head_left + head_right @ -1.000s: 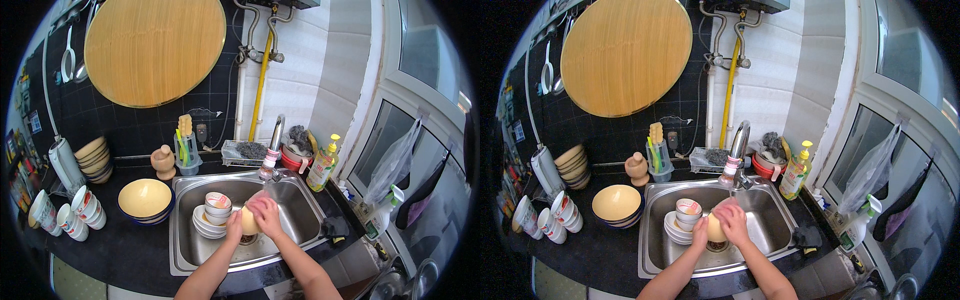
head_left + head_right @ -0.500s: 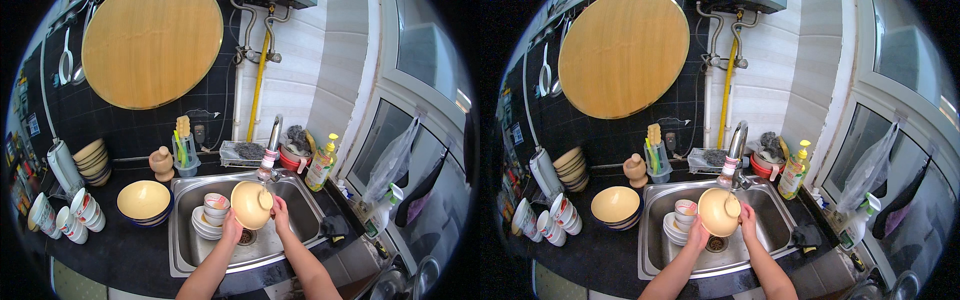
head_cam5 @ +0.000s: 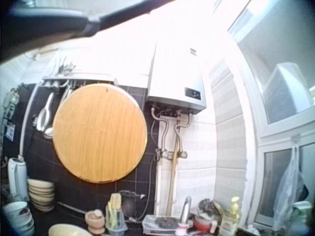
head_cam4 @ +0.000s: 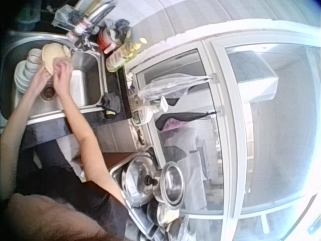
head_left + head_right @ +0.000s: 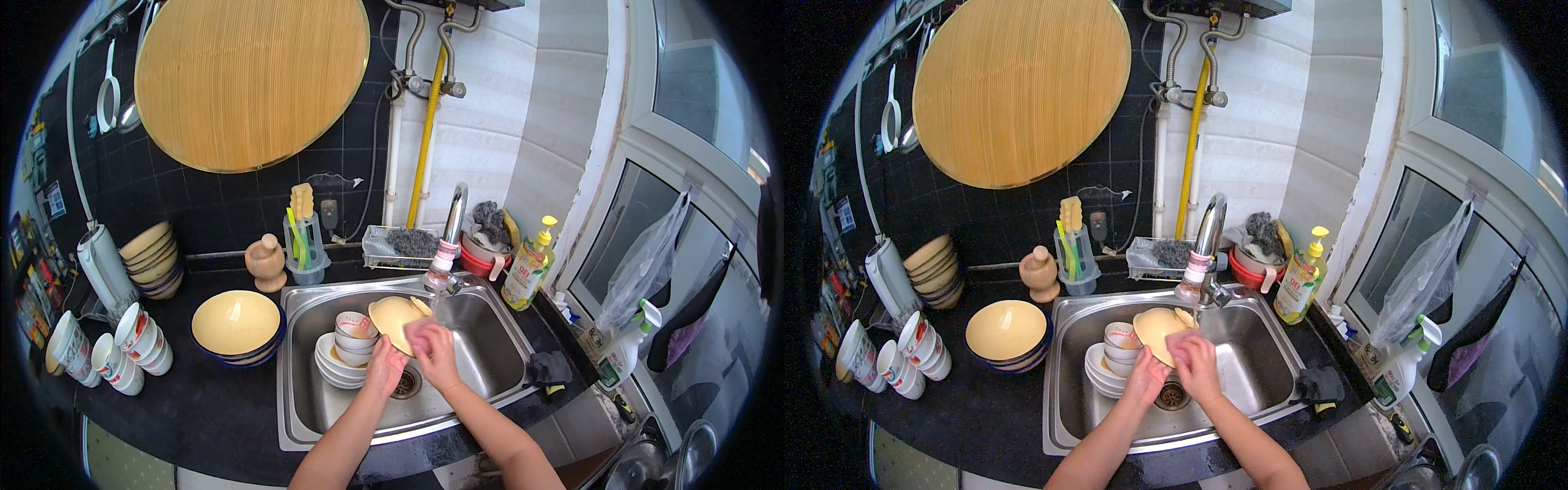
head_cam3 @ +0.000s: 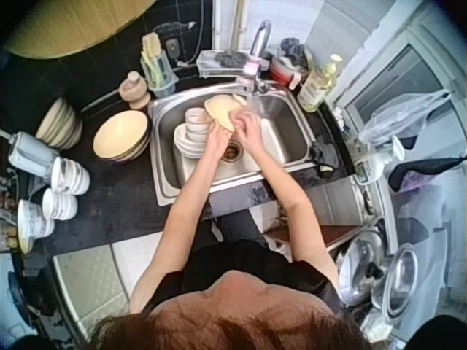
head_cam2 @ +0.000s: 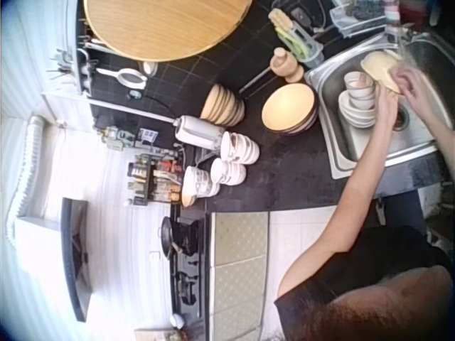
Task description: The person washes several bowls and plates in a kitchen sink using a sponge and running water. They scrub the items, rinse them thoroughly, and place the clean dishes into a stack on the counter to the left of the sink.
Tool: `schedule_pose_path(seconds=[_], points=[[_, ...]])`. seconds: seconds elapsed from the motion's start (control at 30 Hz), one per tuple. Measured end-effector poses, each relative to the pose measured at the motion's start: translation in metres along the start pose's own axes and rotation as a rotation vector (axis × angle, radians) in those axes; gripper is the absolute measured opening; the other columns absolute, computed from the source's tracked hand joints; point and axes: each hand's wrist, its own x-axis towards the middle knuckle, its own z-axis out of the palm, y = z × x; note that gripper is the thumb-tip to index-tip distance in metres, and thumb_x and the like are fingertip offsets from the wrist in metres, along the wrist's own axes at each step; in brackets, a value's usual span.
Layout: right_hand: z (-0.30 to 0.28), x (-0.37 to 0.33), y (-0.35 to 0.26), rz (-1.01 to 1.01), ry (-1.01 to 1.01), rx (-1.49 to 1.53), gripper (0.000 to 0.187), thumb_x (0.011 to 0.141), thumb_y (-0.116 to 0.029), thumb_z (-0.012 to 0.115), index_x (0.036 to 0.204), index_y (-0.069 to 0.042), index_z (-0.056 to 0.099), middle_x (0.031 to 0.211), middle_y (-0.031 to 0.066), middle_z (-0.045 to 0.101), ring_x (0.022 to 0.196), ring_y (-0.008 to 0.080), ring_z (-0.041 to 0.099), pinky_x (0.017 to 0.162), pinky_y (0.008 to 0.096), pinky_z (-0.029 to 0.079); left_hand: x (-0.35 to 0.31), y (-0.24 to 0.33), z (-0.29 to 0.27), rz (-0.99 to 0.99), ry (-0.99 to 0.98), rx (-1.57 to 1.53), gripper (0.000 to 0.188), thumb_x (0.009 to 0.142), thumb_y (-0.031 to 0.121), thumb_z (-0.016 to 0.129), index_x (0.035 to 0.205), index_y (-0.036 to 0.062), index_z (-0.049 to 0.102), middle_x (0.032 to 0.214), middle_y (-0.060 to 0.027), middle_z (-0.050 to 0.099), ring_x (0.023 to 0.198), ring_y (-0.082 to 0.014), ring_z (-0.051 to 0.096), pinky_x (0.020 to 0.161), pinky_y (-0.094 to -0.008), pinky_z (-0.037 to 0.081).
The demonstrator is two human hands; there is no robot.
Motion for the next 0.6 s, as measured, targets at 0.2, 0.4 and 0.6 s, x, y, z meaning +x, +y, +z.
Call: schedule_pose_path(seconds=[0.2, 0.4, 0.6], points=[[-0.008, 0.006, -0.02, -0.248, -0.197, -0.087, 0.017, 0.063, -0.008, 0.059, 0.08, -0.01, 0.059, 0.095, 0.0045, 0.054, 0.095, 0.0281, 0.047, 0.082, 0.0403, 0.036, 0.002, -0.003, -0.011, 0.032, 0.038, 0.017, 0.031, 0.092, 0.027, 0.041, 0.115, 0.0073, 0.043, 0.113, -0.0082, 0.051, 0.103, -0.0188, 0.05, 0.089, -0.0346, 0.04], [-0.01, 0.0, 0.003, -0.059, 0.014, -0.126, 0.009, 0.06, 0.0, 0.057, 0.066, -0.006, 0.056, 0.084, 0.0064, 0.056, 0.086, 0.0283, 0.049, 0.076, 0.0368, 0.041, 0.0, 0.001, -0.001, 0.015, 0.158, -0.004, 0.036, 0.092, 0.029, 0.038, 0.121, 0.0072, 0.039, 0.121, -0.0115, 0.047, 0.114, -0.0242, 0.044, 0.097, -0.0424, 0.034], [-0.007, -0.017, 0.047, 0.316, -0.025, -0.217, 0.007, 0.061, 0.001, 0.057, 0.065, -0.006, 0.057, 0.083, 0.0089, 0.056, 0.08, 0.0286, 0.05, 0.072, 0.0358, 0.041, 0.006, 0.004, -0.019, 0.025, 0.121, -0.063, 0.037, 0.092, 0.028, 0.037, 0.123, 0.0073, 0.036, 0.126, -0.0108, 0.043, 0.117, -0.0257, 0.041, 0.099, -0.0464, 0.032]])
